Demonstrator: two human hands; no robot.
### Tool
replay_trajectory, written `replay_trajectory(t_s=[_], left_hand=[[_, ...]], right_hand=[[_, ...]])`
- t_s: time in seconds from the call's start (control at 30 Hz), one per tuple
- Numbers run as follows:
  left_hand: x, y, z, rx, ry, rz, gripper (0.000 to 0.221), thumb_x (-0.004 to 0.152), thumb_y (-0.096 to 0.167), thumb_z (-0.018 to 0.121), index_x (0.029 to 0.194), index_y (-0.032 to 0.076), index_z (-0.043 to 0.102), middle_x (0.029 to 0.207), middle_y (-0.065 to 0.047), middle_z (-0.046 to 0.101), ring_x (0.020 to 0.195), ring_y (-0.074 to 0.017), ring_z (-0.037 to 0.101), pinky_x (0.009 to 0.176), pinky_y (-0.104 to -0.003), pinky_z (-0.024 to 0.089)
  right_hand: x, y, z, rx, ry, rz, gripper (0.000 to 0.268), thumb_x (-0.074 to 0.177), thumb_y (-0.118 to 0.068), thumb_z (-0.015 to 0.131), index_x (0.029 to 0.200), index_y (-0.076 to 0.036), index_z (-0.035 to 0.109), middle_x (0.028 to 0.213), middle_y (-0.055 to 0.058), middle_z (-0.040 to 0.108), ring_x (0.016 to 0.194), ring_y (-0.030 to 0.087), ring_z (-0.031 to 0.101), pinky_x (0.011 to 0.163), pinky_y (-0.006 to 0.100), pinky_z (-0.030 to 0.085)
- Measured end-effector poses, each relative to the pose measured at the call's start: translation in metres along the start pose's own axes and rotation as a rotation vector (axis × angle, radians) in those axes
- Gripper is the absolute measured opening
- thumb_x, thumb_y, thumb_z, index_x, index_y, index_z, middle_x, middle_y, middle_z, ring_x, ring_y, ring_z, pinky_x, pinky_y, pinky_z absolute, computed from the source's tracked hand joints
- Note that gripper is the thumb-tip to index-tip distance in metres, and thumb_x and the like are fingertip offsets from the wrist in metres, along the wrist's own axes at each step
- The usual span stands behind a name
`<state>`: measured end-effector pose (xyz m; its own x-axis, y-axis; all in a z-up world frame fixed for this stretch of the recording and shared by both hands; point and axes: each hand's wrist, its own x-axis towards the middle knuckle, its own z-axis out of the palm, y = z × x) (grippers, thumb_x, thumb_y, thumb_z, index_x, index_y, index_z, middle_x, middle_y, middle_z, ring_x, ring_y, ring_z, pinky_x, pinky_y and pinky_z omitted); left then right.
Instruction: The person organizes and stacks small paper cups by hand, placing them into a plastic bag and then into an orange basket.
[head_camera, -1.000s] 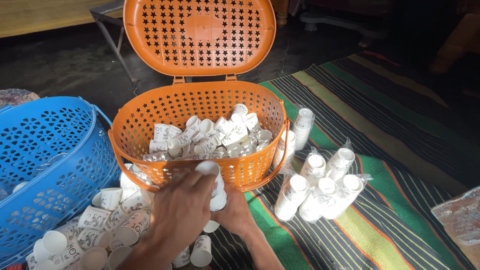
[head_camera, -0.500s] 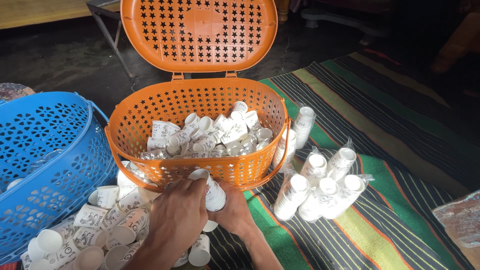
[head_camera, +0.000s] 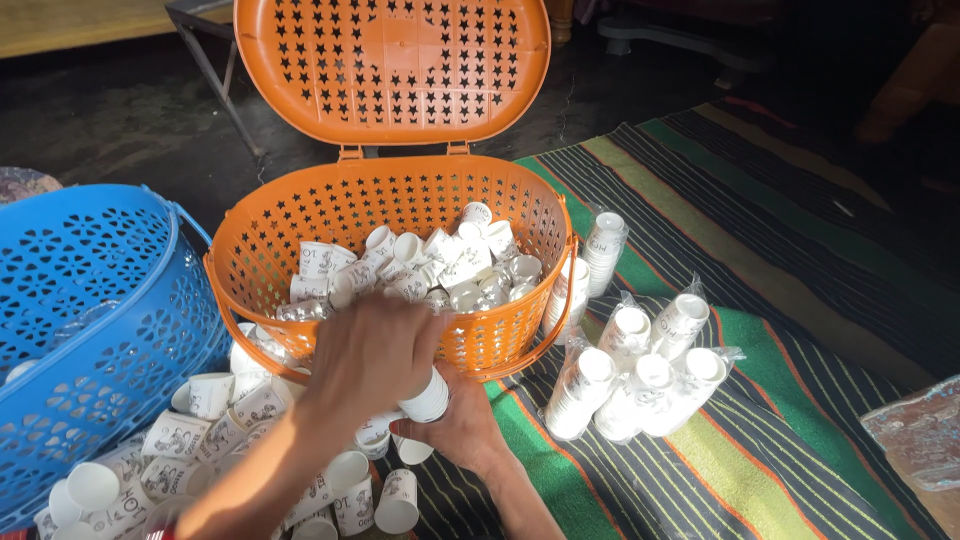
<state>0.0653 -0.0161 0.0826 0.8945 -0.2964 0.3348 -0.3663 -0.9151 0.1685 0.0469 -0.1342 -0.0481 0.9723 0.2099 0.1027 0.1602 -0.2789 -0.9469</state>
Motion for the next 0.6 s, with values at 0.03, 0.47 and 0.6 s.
replay_trajectory(t_s=[0.03, 0.47, 0.6], left_hand=[[0.023, -0.011, 0.010, -0.003, -0.004, -0.004, 0.044, 0.096, 0.039, 0.059, 0.069, 0.006, 0.069, 0.073, -0.017, 0.069, 0.073, -0.0365, 0.068, 0.064, -0.051, 0.055], [0.150, -0.100, 0.152, 0.314, -0.618, -0.026, 0.035, 0.096, 0.002, 0.052, 0.127, 0.011, 0.065, 0.129, -0.016, 0.063, 0.120, -0.0301, 0.064, 0.098, -0.048, 0.053], [0.141, -0.086, 0.126, 0.419, -0.783, -0.037, 0.029, 0.097, 0.002, 0.055, 0.122, 0.004, 0.071, 0.128, -0.018, 0.068, 0.120, -0.0303, 0.066, 0.099, -0.042, 0.056]], right_hand=[[-0.002, 0.001, 0.000, -0.001, -0.004, 0.006, 0.063, 0.063, -0.020, 0.093, 0.119, -0.011, 0.066, 0.106, 0.009, 0.077, 0.100, 0.022, 0.074, 0.090, 0.033, 0.057], [0.004, 0.003, -0.004, -0.082, -0.051, 0.076, 0.062, 0.064, -0.028, 0.094, 0.116, -0.009, 0.066, 0.104, 0.010, 0.077, 0.099, 0.023, 0.076, 0.088, 0.034, 0.059], [0.004, 0.006, -0.001, -0.092, -0.044, 0.029, 0.065, 0.064, -0.029, 0.095, 0.118, -0.009, 0.064, 0.106, 0.010, 0.077, 0.101, 0.025, 0.076, 0.089, 0.036, 0.059]])
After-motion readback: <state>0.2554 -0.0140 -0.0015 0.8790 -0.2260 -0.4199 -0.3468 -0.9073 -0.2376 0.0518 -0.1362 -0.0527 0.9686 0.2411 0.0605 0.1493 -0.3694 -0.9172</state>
